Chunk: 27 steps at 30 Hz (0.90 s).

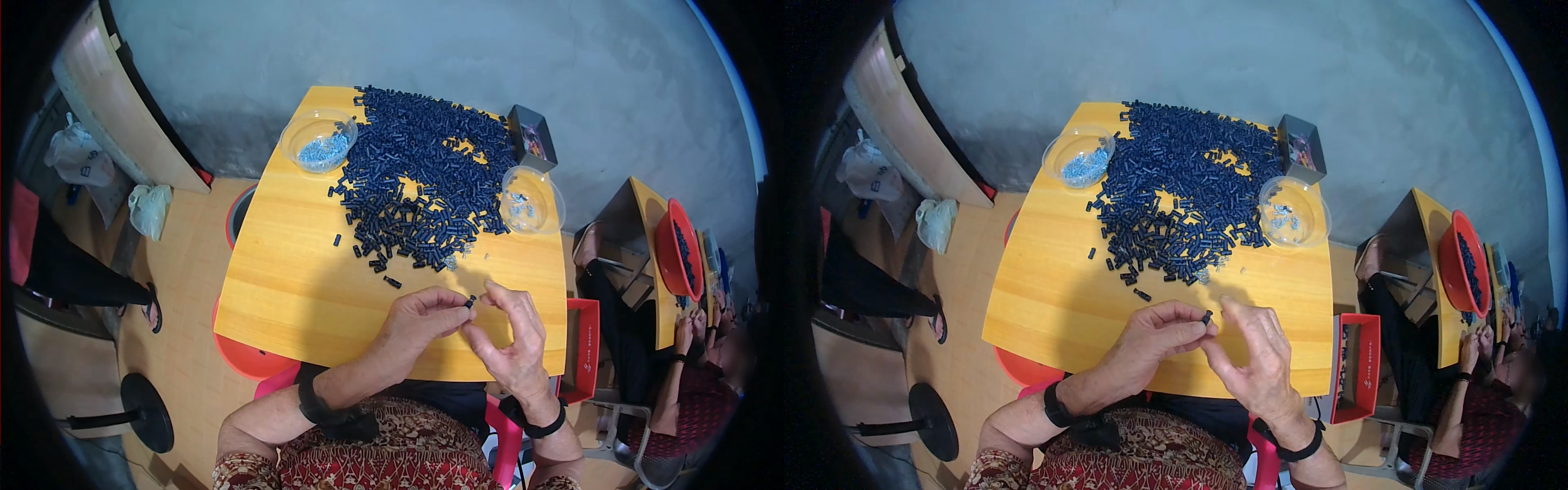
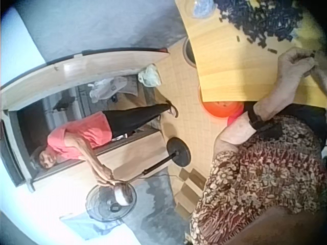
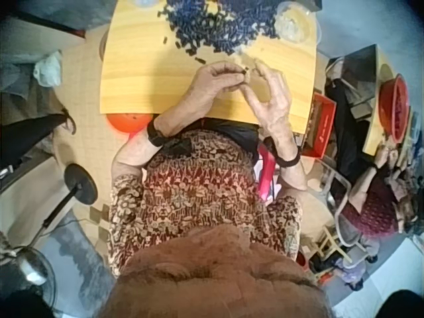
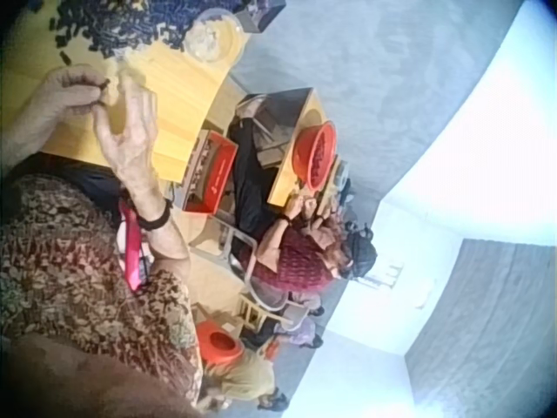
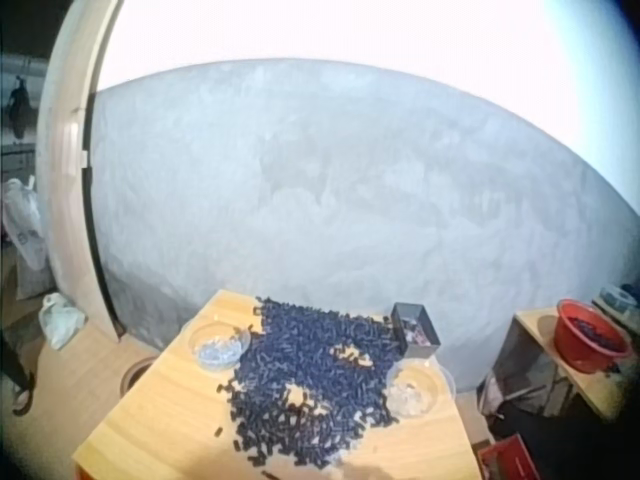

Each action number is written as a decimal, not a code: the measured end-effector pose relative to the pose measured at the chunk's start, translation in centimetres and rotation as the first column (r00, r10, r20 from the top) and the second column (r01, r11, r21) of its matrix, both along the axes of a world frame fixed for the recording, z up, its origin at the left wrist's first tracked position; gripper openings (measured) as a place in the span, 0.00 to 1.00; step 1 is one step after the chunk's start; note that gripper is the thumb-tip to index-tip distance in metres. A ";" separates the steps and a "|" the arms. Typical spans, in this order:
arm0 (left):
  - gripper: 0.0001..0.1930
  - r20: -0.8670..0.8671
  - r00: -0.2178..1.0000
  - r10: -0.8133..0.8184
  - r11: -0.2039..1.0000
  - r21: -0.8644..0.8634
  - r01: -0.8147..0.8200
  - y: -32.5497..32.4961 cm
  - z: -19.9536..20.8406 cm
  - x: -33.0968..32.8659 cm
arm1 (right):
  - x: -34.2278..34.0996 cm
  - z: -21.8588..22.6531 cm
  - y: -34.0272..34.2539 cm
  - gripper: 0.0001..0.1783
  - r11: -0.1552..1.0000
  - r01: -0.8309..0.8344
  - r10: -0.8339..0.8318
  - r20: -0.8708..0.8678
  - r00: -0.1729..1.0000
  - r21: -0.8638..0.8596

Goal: Manually inserting small metal pins into small black plastic cylindrical components at a table.

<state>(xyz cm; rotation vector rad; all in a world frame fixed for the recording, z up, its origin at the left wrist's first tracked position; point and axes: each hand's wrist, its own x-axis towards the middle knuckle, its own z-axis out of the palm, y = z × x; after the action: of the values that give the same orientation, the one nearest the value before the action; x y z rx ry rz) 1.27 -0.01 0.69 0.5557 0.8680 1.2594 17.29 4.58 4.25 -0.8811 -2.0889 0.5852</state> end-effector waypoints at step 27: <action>0.10 -0.252 0.967 -0.041 0.997 0.049 0.055 -0.1 0.2 -0.5 | 0.1 0.6 1.5 0.19 0.936 -0.151 0.052 0.300 0.953 0.318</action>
<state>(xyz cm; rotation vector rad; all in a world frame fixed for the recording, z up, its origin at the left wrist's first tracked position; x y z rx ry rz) 0.81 -0.08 0.93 0.7892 1.0259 1.1871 17.36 6.07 4.89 -0.6905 -2.4159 0.1410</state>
